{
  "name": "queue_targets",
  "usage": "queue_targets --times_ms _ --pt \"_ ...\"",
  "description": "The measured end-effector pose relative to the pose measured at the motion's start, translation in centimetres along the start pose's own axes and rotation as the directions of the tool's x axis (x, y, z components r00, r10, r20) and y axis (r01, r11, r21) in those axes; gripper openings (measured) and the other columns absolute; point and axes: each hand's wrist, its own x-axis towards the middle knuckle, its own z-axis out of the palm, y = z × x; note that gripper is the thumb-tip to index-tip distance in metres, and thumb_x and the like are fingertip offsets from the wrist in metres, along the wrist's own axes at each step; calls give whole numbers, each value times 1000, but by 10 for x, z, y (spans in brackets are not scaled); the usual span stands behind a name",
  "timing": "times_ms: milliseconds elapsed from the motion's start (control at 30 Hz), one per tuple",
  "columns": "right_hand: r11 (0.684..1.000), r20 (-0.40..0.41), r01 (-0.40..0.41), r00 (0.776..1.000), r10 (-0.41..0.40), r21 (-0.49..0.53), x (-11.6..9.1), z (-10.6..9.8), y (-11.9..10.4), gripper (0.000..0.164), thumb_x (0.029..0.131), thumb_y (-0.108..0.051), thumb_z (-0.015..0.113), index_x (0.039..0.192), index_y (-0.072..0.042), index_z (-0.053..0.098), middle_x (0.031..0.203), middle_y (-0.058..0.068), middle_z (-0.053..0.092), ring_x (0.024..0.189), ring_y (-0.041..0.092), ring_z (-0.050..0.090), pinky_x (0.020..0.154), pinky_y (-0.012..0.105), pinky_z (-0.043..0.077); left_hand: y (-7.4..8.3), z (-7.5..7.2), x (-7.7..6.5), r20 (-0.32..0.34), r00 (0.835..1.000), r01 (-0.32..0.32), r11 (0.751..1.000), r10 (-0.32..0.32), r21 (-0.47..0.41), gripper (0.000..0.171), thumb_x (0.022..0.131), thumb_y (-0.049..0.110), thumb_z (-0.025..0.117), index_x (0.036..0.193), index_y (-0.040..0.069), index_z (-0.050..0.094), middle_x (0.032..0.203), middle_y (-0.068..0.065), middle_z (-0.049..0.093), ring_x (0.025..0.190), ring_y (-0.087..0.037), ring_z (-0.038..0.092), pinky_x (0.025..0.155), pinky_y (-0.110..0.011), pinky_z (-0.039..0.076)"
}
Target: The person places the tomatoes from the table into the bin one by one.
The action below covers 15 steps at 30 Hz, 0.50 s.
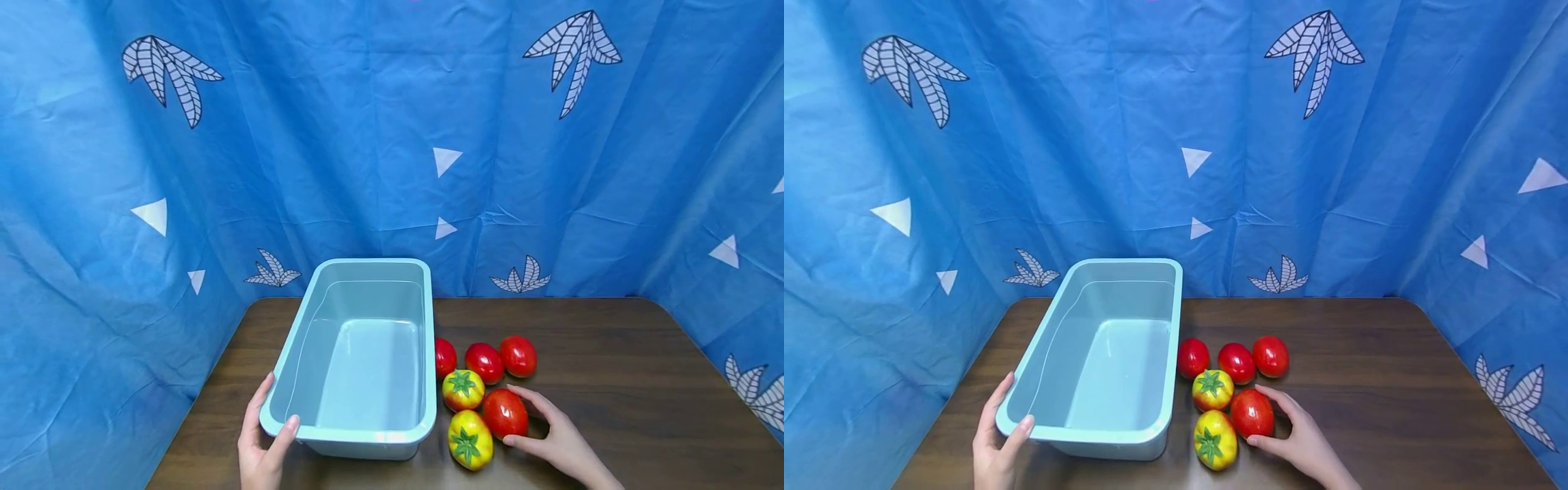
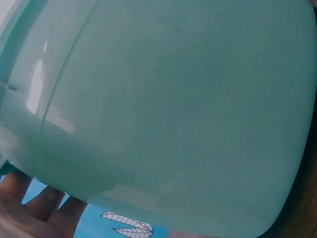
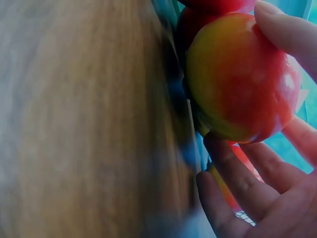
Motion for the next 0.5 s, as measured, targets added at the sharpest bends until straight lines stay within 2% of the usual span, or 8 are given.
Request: queue_targets --times_ms 333,500 --pt "999 6 -29 1000 28 39 3 -6 -6 72 72 -35 80 133 -15 48 131 14 50 113 34 51 87 53 46 -1 0 1 9 1000 -23 1000 24 -19 66 81 -11 62 141 10 43 140 -4 43 119 -13 43 91 -15 36" --pt "998 2 -27 1000 27 65 5 -9 -10 71 72 -32 81 133 -16 47 131 14 49 114 36 49 84 54 47 -1 -1 0 14 999 -44 998 44 -49 66 81 -11 61 141 9 42 140 -3 43 119 -13 43 91 -15 36"
